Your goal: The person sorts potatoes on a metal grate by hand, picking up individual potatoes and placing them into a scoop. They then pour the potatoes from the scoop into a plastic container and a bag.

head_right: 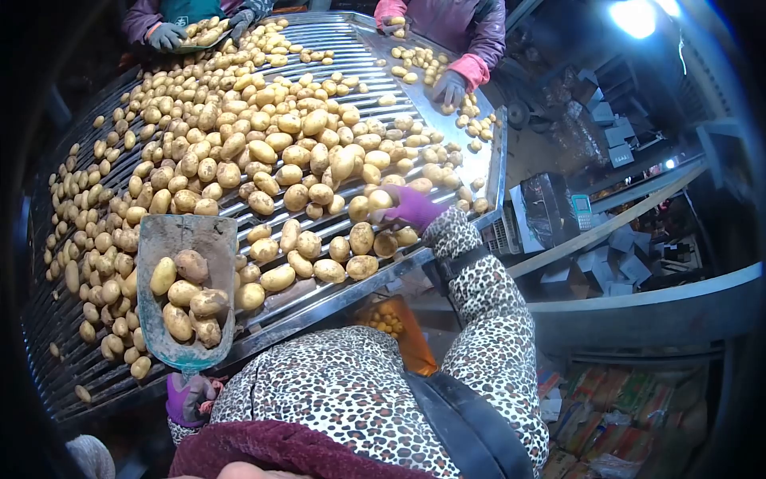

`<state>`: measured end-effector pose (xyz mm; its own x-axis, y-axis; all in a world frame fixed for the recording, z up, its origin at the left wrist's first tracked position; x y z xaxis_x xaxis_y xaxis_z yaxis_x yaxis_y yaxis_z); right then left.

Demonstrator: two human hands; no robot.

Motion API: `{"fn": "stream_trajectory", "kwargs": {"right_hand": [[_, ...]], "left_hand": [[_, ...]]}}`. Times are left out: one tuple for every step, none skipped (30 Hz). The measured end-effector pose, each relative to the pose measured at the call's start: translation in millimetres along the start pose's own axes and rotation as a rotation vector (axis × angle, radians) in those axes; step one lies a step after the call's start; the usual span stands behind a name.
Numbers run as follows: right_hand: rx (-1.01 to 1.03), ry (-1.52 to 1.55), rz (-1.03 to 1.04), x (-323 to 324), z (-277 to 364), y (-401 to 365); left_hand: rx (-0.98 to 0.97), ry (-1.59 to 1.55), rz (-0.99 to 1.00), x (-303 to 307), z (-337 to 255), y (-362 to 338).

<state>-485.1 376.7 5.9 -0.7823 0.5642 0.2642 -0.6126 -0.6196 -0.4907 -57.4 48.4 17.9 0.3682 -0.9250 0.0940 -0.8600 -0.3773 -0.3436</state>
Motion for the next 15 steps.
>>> {"fn": "stream_trajectory", "kwargs": {"right_hand": [[0.001, 0.002, -0.002, -7.8, 8.5, -5.4], [0.098, 0.129, 0.051, -18.9, 22.7, -9.4], [0.195, 0.257, 0.104, -28.9, 35.9, -13.8], [0.197, 0.262, 0.104, -36.3, 42.4, -16.4], [0.224, 0.323, 0.143, -44.7, 50.9, -18.7], [0.251, 0.381, 0.184, -52.3, 58.6, -18.9], [0.271, 0.405, 0.219, -57.9, 64.1, -17.6], [0.271, 0.406, 0.226, -62.3, 66.3, -15.7], [0.303, 0.432, 0.223, -65.7, 69.7, -14.4], [0.335, 0.458, 0.219, -68.4, 73.1, -13.7], [0.340, 0.472, 0.220, -71.2, 75.8, -13.1], [0.336, 0.472, 0.227, -73.4, 76.1, -10.6], [0.334, 0.506, 0.219, -74.2, 75.5, -7.0], [0.331, 0.540, 0.211, -74.5, 74.1, -2.8], [0.341, 0.615, 0.224, -71.8, 64.8, 7.4]], "left_hand": [[0.020, -0.092, -0.017, 1.0, 2.3, 0.4], [0.020, -0.088, -0.015, 0.6, -0.7, 0.1], [0.023, -0.083, -0.013, -0.4, -5.1, -1.5], [0.026, -0.079, -0.014, -1.5, -8.6, -2.8], [0.027, -0.075, -0.016, -2.6, -10.1, -3.2], [0.017, -0.072, -0.018, -3.5, -10.7, -2.8], [0.009, -0.070, -0.021, -4.0, -11.7, -2.7], [0.011, -0.070, -0.027, -3.5, -13.7, -2.4], [0.028, -0.010, -0.017, -3.7, -15.9, -2.0], [0.046, 0.050, -0.006, -3.5, -16.4, -2.8], [-0.053, 0.163, 0.057, -1.5, -15.2, -0.2], [-0.047, 0.161, 0.052, 0.0, -13.5, -2.0], [-0.080, 0.277, 0.063, -3.9, -23.1, -2.0], [-0.113, 0.393, 0.074, -7.7, -33.1, -2.0], [-0.203, 0.542, 0.090, -11.5, -46.0, -2.6]]}}
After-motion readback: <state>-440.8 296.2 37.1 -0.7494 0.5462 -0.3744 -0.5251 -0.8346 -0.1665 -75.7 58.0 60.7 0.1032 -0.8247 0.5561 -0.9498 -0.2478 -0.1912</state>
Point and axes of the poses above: each hand's wrist, its own y-axis towards the middle knuckle, its own x-axis out of the back of the hand, z = x × y, the point moved 6 cm from there along y, towards the middle knuckle, and after that the axes turned 2 degrees about -y, right-handed, at the moved point
